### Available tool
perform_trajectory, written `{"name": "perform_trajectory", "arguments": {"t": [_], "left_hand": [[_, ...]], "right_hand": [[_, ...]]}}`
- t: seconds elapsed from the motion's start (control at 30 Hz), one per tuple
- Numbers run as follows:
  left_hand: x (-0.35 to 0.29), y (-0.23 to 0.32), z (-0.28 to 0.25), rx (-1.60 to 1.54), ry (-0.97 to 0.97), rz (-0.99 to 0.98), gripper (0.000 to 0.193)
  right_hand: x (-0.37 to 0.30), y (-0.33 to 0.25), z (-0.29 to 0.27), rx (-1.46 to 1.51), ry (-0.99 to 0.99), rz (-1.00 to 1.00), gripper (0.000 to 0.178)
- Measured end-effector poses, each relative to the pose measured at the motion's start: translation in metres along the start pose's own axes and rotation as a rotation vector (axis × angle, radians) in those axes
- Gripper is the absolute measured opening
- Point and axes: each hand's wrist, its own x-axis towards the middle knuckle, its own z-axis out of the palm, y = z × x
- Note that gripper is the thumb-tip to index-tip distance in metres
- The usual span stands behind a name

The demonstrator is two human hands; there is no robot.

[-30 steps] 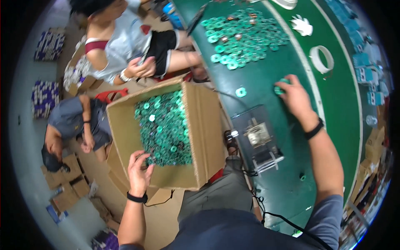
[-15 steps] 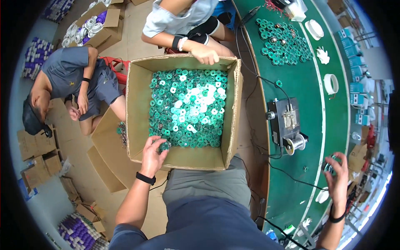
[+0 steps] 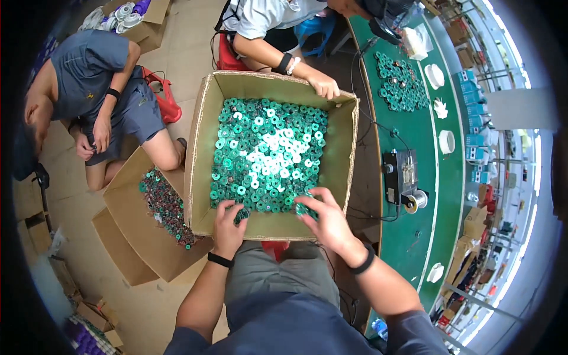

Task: The person sorts and organizes small green plastic components by hand, placing them into a cardboard box and onto a work surface.

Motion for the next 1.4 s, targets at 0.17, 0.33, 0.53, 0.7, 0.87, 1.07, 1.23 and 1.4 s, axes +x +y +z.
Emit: {"name": "perform_trajectory", "arguments": {"t": [0.17, 0.33, 0.53, 0.7, 0.87, 1.07, 1.23, 1.4], "left_hand": [[-0.012, -0.003, 0.003, -0.205, -0.012, -0.204, 0.041], [-0.009, 0.003, 0.006, -0.205, 0.022, -0.188, 0.042], [-0.006, 0.005, 0.007, -0.254, 0.024, -0.266, 0.042], [-0.008, 0.004, 0.005, -0.263, 0.031, -0.273, 0.043], [-0.006, 0.005, 0.004, -0.234, 0.023, -0.244, 0.044], [-0.006, 0.005, 0.005, -0.216, 0.006, -0.223, 0.044], [-0.004, 0.007, 0.003, -0.216, 0.024, -0.205, 0.044], [-0.007, 0.005, 0.005, -0.223, 0.018, -0.222, 0.043]], "right_hand": [[0.076, 0.047, 0.053, -0.132, 0.023, 0.046, 0.046], [0.101, 0.142, 0.086, -0.171, 0.088, 0.253, 0.049], [0.102, 0.194, 0.141, -0.192, 0.161, 0.583, 0.053], [0.113, 0.171, 0.163, -0.233, 0.232, 0.605, 0.051], [0.120, 0.166, 0.174, -0.228, 0.267, 0.591, 0.051], [0.123, 0.163, 0.173, -0.183, 0.263, 0.591, 0.054], [0.117, 0.168, 0.169, -0.192, 0.278, 0.482, 0.057], [0.114, 0.169, 0.164, -0.240, 0.309, 0.457, 0.050]]}}
